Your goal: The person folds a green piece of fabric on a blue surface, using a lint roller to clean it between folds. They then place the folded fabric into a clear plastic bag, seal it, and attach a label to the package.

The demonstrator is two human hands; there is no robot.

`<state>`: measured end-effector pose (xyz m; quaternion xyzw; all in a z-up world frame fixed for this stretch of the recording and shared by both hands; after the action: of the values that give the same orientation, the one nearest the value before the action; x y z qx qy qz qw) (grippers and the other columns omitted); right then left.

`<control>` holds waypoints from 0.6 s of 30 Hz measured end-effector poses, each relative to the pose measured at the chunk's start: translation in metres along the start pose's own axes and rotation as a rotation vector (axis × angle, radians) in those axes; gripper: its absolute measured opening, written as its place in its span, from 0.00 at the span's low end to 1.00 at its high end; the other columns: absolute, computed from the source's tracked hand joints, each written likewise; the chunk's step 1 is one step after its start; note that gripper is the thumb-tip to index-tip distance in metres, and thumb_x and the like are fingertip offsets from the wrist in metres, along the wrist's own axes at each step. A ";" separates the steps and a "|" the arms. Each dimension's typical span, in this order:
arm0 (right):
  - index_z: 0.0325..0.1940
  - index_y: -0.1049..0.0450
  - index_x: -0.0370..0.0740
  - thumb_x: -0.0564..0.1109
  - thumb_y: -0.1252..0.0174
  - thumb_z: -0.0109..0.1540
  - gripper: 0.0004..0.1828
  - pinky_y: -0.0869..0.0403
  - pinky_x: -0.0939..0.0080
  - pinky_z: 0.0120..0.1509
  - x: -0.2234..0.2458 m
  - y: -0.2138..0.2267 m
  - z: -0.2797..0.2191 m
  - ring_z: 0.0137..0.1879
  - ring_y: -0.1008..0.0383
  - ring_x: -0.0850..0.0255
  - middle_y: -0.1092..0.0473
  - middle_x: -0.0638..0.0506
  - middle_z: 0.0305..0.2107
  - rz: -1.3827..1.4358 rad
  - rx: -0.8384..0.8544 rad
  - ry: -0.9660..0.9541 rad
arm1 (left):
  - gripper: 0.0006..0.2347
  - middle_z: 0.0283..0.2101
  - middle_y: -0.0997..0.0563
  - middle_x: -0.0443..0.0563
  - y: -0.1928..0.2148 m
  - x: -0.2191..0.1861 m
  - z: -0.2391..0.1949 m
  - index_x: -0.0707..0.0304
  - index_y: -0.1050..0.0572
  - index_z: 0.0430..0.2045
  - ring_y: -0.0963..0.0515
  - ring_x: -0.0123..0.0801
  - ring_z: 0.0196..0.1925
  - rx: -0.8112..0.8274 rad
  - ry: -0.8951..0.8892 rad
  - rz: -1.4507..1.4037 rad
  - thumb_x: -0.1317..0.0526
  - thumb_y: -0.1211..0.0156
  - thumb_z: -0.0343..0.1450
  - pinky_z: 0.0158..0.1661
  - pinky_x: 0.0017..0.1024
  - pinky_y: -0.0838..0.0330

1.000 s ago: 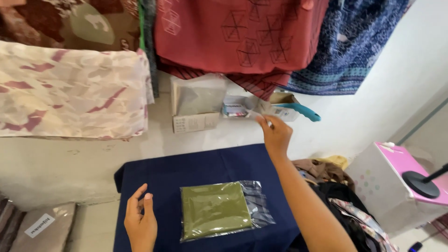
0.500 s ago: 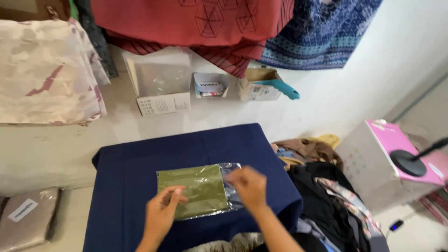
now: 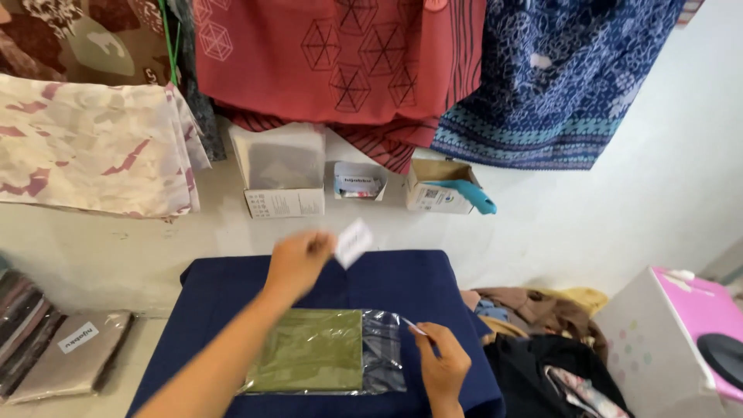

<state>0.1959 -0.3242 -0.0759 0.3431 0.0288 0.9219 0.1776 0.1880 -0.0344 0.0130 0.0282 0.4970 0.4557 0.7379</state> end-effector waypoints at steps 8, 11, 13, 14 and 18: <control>0.31 0.18 0.29 0.35 0.30 0.53 0.05 0.32 0.70 0.28 -0.047 0.008 0.003 0.22 0.29 0.67 0.26 0.51 0.15 0.154 0.018 -0.340 | 0.03 0.30 0.22 0.55 -0.048 -0.054 0.126 0.62 0.25 0.27 0.20 0.48 0.26 -0.321 -0.437 0.819 0.68 0.40 0.64 0.26 0.41 0.26; 0.32 0.18 0.28 0.34 0.30 0.53 0.06 0.29 0.70 0.29 -0.056 0.008 0.003 0.22 0.27 0.66 0.24 0.50 0.18 0.200 0.030 -0.336 | 0.02 0.28 0.20 0.53 -0.071 -0.035 0.159 0.60 0.21 0.23 0.20 0.43 0.24 -0.272 -0.427 0.983 0.68 0.37 0.62 0.24 0.37 0.26; 0.33 0.19 0.27 0.33 0.30 0.52 0.07 0.26 0.69 0.29 -0.060 0.008 0.005 0.23 0.26 0.65 0.23 0.49 0.20 0.230 0.036 -0.323 | 0.02 0.30 0.18 0.53 -0.080 -0.025 0.175 0.60 0.19 0.23 0.18 0.44 0.27 -0.166 -0.370 1.006 0.68 0.38 0.63 0.26 0.38 0.26; 0.33 0.18 0.28 0.33 0.31 0.53 0.06 0.26 0.69 0.29 -0.062 0.009 0.005 0.23 0.26 0.65 0.23 0.49 0.21 0.243 0.047 -0.315 | 0.03 0.32 0.17 0.53 -0.083 -0.020 0.181 0.60 0.18 0.24 0.18 0.44 0.28 -0.133 -0.331 1.016 0.68 0.39 0.64 0.28 0.38 0.25; 0.37 0.20 0.27 0.37 0.30 0.55 0.10 0.28 0.69 0.30 -0.077 0.007 0.005 0.23 0.25 0.65 0.23 0.48 0.21 0.229 0.050 -0.373 | 0.05 0.33 0.16 0.55 -0.089 -0.005 0.202 0.62 0.18 0.27 0.16 0.44 0.30 -0.082 -0.239 1.057 0.68 0.40 0.66 0.29 0.39 0.23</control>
<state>0.2505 -0.3574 -0.1189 0.5132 -0.0208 0.8555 0.0656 0.3980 -0.0064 0.0745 0.2968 0.3096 0.7774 0.4601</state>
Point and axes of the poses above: each hand's wrist, its own z-axis towards the middle knuckle, its own y-axis out of the back of the hand, x = y × z, the point moved 4 cm from there along z, towards the middle knuckle
